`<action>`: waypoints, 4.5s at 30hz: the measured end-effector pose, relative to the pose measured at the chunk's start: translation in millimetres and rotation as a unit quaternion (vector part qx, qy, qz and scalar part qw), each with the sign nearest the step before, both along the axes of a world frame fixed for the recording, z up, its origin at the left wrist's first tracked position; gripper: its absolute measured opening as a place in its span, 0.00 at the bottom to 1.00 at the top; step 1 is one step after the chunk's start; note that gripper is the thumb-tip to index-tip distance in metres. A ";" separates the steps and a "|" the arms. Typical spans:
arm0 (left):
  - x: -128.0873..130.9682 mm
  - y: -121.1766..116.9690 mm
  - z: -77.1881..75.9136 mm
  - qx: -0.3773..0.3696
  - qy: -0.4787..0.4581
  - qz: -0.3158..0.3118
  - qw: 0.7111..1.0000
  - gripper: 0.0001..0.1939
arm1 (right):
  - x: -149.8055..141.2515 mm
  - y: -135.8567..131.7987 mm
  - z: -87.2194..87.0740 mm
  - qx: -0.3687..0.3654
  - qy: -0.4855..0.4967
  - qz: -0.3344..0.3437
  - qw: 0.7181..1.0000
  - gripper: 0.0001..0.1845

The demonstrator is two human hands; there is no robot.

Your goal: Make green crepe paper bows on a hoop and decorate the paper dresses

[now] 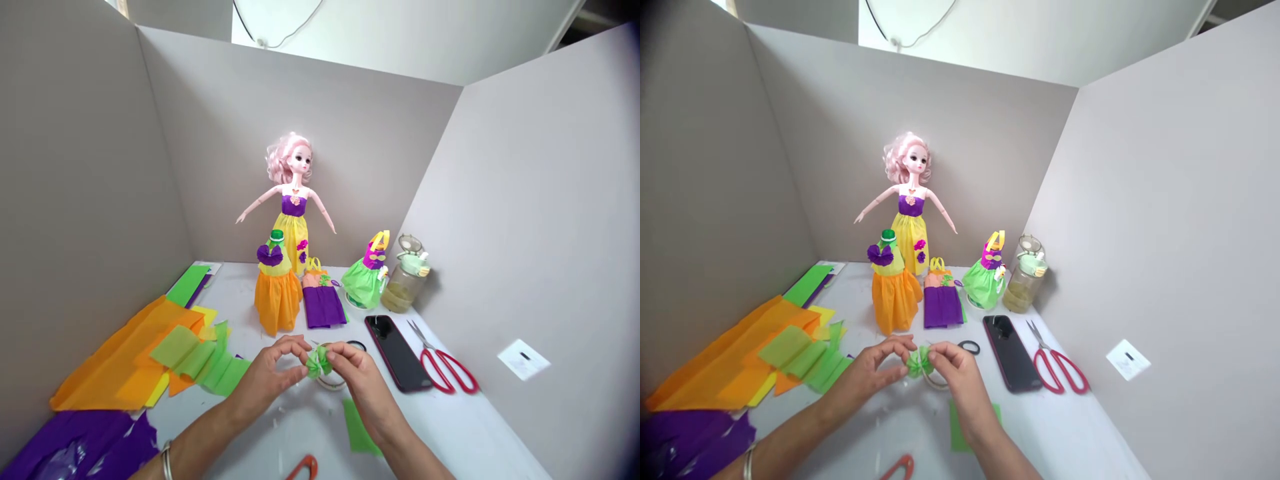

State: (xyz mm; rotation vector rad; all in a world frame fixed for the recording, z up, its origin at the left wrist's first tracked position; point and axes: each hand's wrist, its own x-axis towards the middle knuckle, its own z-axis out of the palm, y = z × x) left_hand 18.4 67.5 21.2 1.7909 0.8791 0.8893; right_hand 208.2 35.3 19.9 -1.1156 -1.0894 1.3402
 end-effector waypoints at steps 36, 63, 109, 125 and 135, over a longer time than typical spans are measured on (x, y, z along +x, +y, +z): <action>-26.0 32.4 7.5 0.531 0.128 0.223 0.807 0.18 | -6.2 61.7 37.8 0.011 0.015 0.064 0.998 0.04; -28.9 102.6 7.5 0.062 -0.060 0.310 0.947 0.30 | -5.5 185.4 13.1 0.185 -0.067 0.179 0.964 0.12; -4.4 111.0 13.1 0.109 -0.060 0.325 0.937 0.40 | -10.7 177.9 28.7 0.212 -0.108 0.149 0.960 0.10; -2.2 114.2 15.1 0.103 -0.064 0.326 0.937 0.36 | -19.1 183.5 17.0 0.229 -0.124 0.121 0.958 0.08; 4.9 117.5 15.1 0.095 -0.079 0.331 0.935 0.32 | -21.9 183.4 14.6 0.235 -0.136 0.098 0.957 0.07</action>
